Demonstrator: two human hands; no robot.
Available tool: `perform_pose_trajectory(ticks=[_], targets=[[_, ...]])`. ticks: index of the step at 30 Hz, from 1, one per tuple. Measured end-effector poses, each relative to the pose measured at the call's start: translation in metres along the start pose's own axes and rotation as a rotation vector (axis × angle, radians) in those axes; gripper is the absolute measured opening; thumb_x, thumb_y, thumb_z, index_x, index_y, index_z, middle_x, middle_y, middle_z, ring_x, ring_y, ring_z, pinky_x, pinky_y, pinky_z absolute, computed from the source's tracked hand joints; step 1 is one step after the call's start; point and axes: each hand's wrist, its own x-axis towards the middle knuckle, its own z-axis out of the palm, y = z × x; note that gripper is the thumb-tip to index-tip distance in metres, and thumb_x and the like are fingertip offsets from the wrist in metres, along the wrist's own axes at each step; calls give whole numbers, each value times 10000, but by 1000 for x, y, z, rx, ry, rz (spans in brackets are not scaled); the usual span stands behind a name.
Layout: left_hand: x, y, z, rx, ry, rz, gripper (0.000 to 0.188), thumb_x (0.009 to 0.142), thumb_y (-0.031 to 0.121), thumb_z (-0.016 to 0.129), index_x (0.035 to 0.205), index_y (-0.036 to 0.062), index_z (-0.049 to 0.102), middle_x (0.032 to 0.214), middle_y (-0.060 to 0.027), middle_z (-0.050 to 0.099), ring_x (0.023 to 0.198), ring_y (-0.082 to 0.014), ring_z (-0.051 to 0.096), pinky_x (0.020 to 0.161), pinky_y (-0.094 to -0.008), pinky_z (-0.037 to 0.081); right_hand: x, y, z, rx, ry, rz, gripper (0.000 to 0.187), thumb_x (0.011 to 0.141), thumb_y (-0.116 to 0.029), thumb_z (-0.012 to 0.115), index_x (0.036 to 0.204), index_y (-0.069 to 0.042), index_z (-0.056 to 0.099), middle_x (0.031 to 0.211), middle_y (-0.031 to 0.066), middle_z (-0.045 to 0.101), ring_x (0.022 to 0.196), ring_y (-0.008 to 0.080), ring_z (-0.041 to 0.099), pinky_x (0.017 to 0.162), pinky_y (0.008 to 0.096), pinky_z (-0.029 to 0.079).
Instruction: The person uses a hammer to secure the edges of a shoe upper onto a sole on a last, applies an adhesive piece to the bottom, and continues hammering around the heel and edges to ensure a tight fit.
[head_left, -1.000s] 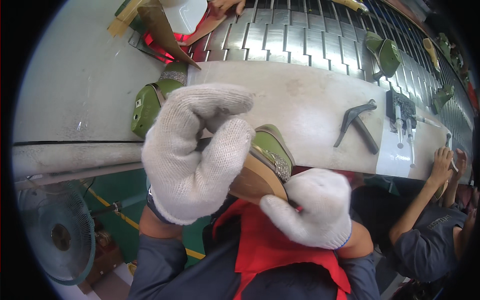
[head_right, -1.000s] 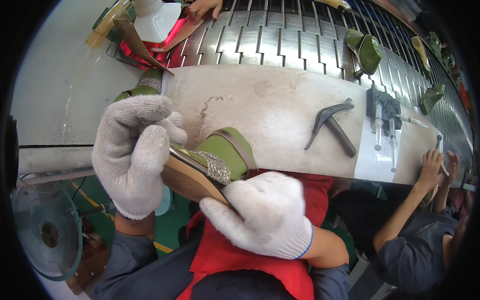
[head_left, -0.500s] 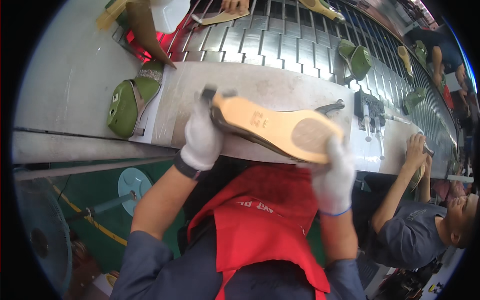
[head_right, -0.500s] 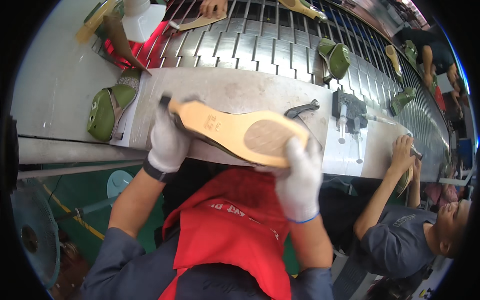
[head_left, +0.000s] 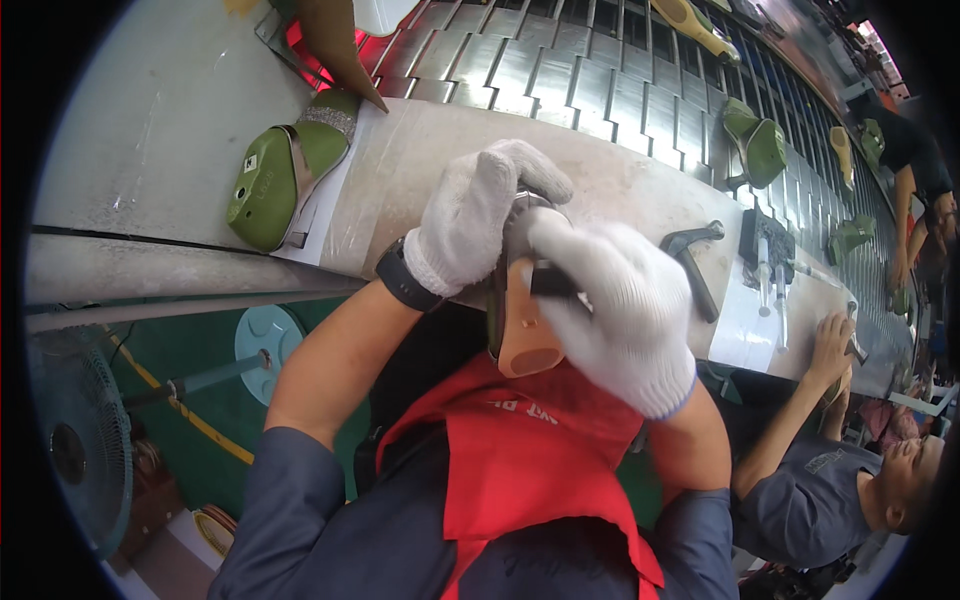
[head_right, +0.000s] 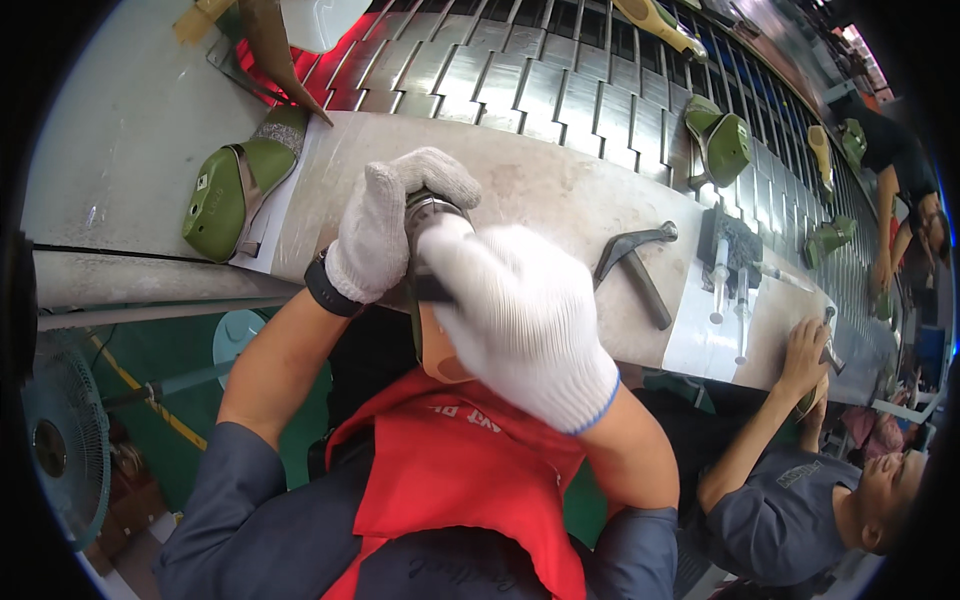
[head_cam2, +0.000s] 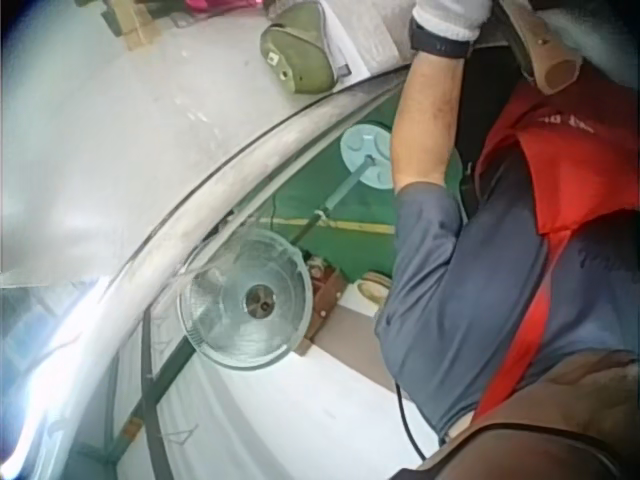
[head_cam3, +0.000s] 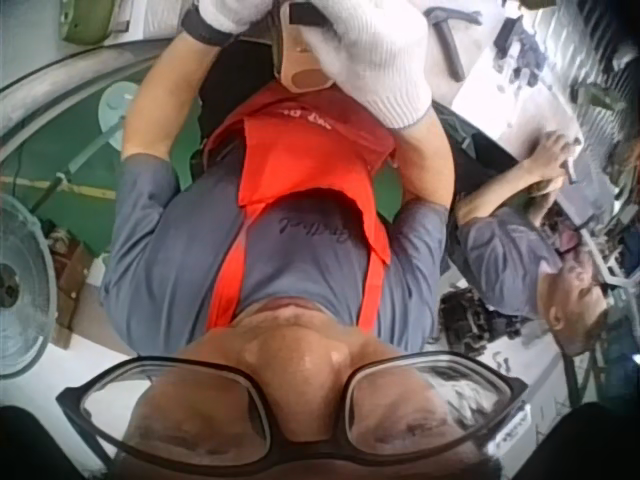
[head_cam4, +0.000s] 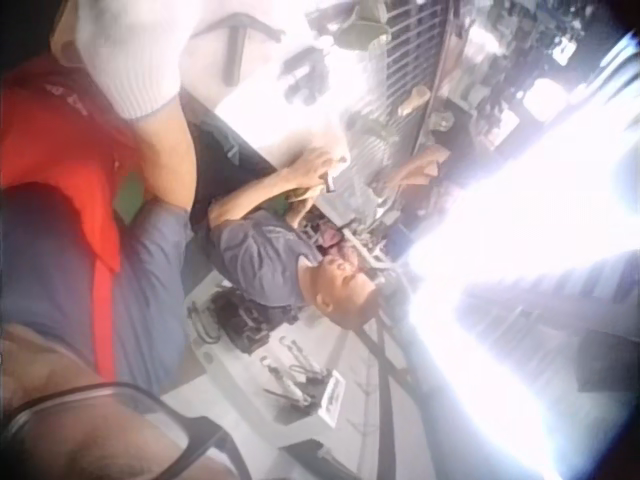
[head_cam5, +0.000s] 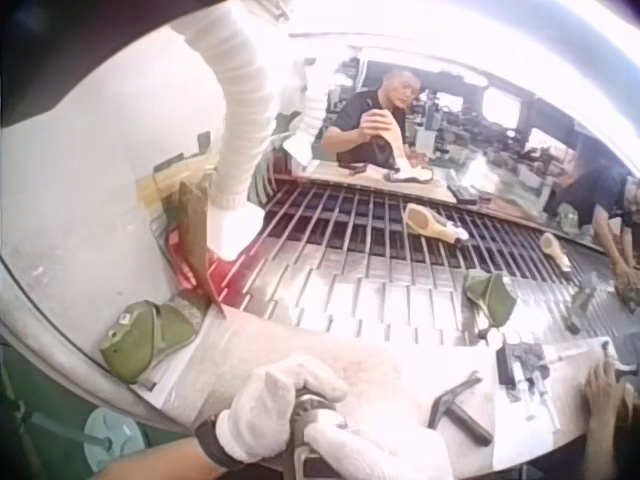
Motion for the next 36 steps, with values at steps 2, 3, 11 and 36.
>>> perform_pose_trajectory(ticks=[2, 3, 11, 36], targets=[[-3, 1, -4, 8, 15, -53, 1059, 1084, 802, 88, 1092, -34, 739, 1124, -144, 711, 1035, -220, 684, 977, -361, 535, -1, -20, -12, -132, -14, -123, 457, 776, -3, 878, 1220, -25, 769, 892, 120, 735, 720, 274, 715, 646, 368, 570], [-3, -2, -7, -34, 4, -99, 1128, 1041, 855, 54, 1091, -35, 744, 1122, -142, 713, 1032, -225, 685, 978, -364, 535, -9, -14, -4, -81, 54, -142, 452, 770, -7, 884, 1209, -12, 776, 885, 119, 742, 731, 287, 725, 642, 393, 569], [-3, -6, -8, -69, 2, -88, 1205, 988, 899, -12, 1067, -23, 760, 1108, -137, 719, 1027, -235, 685, 983, -381, 531, -14, 17, 24, -153, 71, -243, 658, 710, -70, 808, 1356, 15, 717, 1005, 110, 739, 746, 271, 676, 665, 397, 555], [2, -24, -52, -456, -15, -272, 173, 1037, 148, 646, 1091, 17, 747, 1016, -29, 749, 912, -111, 697, 861, -285, 564, 20, 36, 47, 181, 123, 182, 222, 909, -52, 770, 1130, -37, 760, 949, 141, 763, 815, 249, 758, 751, 358, 609]])
